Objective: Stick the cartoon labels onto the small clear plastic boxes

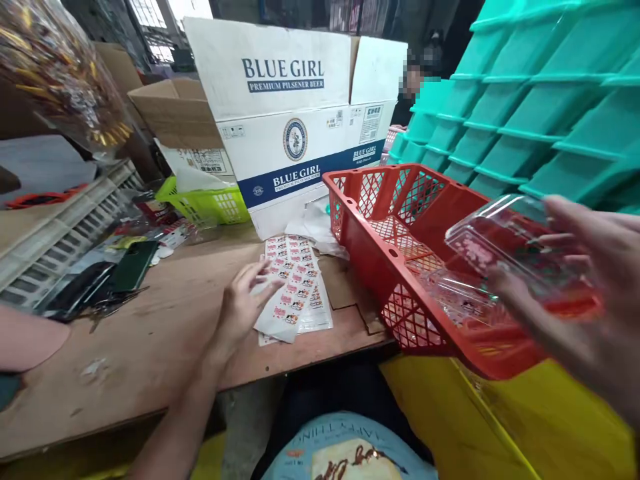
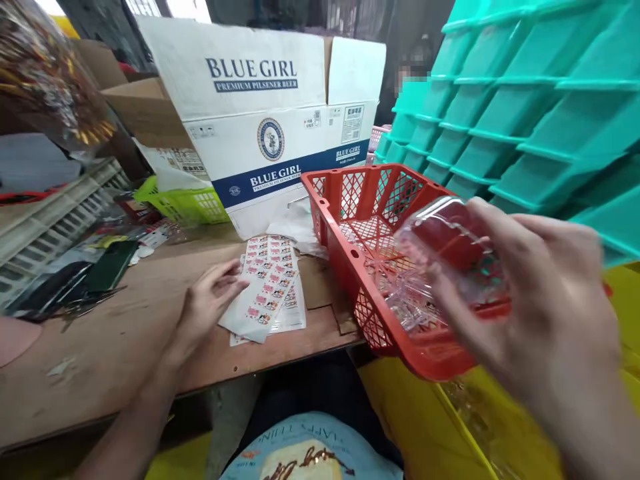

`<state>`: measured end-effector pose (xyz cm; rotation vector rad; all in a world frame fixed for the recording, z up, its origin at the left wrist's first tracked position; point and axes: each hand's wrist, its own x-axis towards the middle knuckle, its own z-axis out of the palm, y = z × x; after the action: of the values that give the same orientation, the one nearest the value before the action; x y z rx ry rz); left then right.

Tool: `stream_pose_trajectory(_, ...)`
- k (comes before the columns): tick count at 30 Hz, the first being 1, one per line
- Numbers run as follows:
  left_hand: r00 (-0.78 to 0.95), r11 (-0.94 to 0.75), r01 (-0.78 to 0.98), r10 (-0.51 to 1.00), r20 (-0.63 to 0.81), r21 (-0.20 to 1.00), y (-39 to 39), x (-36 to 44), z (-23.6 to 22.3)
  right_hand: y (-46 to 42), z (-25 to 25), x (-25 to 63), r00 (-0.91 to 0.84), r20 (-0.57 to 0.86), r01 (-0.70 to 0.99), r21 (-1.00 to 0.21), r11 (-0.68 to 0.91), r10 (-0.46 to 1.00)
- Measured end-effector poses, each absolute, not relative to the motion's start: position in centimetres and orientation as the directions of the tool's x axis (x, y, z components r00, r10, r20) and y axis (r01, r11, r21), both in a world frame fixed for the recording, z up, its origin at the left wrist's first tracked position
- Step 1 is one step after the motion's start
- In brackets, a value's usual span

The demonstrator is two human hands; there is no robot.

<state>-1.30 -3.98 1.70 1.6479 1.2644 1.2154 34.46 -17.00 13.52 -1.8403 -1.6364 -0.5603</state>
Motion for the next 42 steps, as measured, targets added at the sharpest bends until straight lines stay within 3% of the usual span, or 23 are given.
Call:
stream_pose_trajectory(2,0.048,-0.207,0.584,0.974,0.222,0.785,0.2,-2.4,-0.5,-14.0,13.2,40.0,0.100,0.436,0.995,-0.026,-0.098,0.894)
stream_pose_trajectory(4,0.039,-0.106,0.689,0.993,0.109,0.717,3.0,-3.3,-2.6,-12.2,12.8,42.0,0.082,0.319,0.996,-0.002,-0.085,0.944)
stream_pose_trajectory(7,0.025,-0.013,0.661,1.000,-0.005,0.750,4.4,-3.7,-4.4,-14.0,13.0,36.7,-0.152,0.599,0.987,0.059,0.146,0.786)
stream_pose_trajectory(9,0.062,-0.021,0.600,0.998,-0.020,0.799,3.9,-3.7,-4.4,-16.6,13.0,29.8,-0.120,0.702,0.951,-0.121,0.283,0.702)
stream_pose_trajectory(10,0.098,-0.037,0.564,0.995,-0.022,0.825,3.4,-3.7,-4.0,-17.3,12.6,26.4,-0.173,0.724,0.879,-0.192,0.437,0.668)
stream_pose_trajectory(12,0.186,-0.080,0.494,0.983,-0.016,0.866,2.1,-3.7,-2.9,-16.3,11.0,20.8,-0.335,0.661,0.717,-0.284,0.637,0.671)
stream_pose_trajectory(15,0.339,-0.090,0.310,0.940,-0.022,0.947,-0.1,-3.7,-0.8,-9.5,7.1,17.2,-0.117,0.624,0.717,-0.485,0.501,0.773)
stream_pose_trajectory(17,0.403,-0.003,0.100,0.914,-0.038,0.995,-1.2,-3.7,0.1,-4.6,4.6,17.2,-0.071,0.500,0.650,-0.634,0.420,0.863)
stream_pose_trajectory(20,0.309,0.098,-0.157,0.950,-0.046,0.983,-1.7,-3.6,0.1,-0.9,2.5,17.7,-0.086,0.444,0.604,-0.689,0.401,0.892)
stream_pose_trajectory(22,0.224,0.101,-0.224,0.973,-0.049,0.969,-1.7,-3.2,-0.4,-1.1,2.0,17.5,-0.061,0.531,0.645,-0.625,0.439,0.845)
stream_pose_trajectory(26,0.215,0.120,-0.284,0.975,-0.058,0.951,-1.7,-1.9,-1.3,-2.9,1.4,15.8,-0.152,0.687,0.704,-0.429,0.566,0.711)
stream_pose_trajectory(30,0.203,0.081,-0.331,0.979,-0.013,0.940,-2.1,-0.8,-1.5,-2.8,0.0,14.9,-0.139,0.664,0.605,-0.531,0.594,0.735)
stream_pose_trajectory(34,0.226,0.019,-0.271,0.973,0.044,0.962,-2.2,-0.4,-2.0,-1.6,-1.4,15.2,-0.070,0.648,0.538,-0.615,0.576,0.758)
stream_pose_trajectory(39,0.099,0.057,-0.186,0.994,-0.039,0.981,-0.7,-1.4,-3.5,0.4,-1.9,17.0,0.142,0.599,0.454,-0.747,0.486,0.788)
stream_pose_trajectory(42,0.032,0.050,-0.167,0.998,-0.046,0.985,0.4,-2.0,-3.9,0.7,-1.7,17.5,0.185,0.607,0.440,-0.754,0.488,0.772)
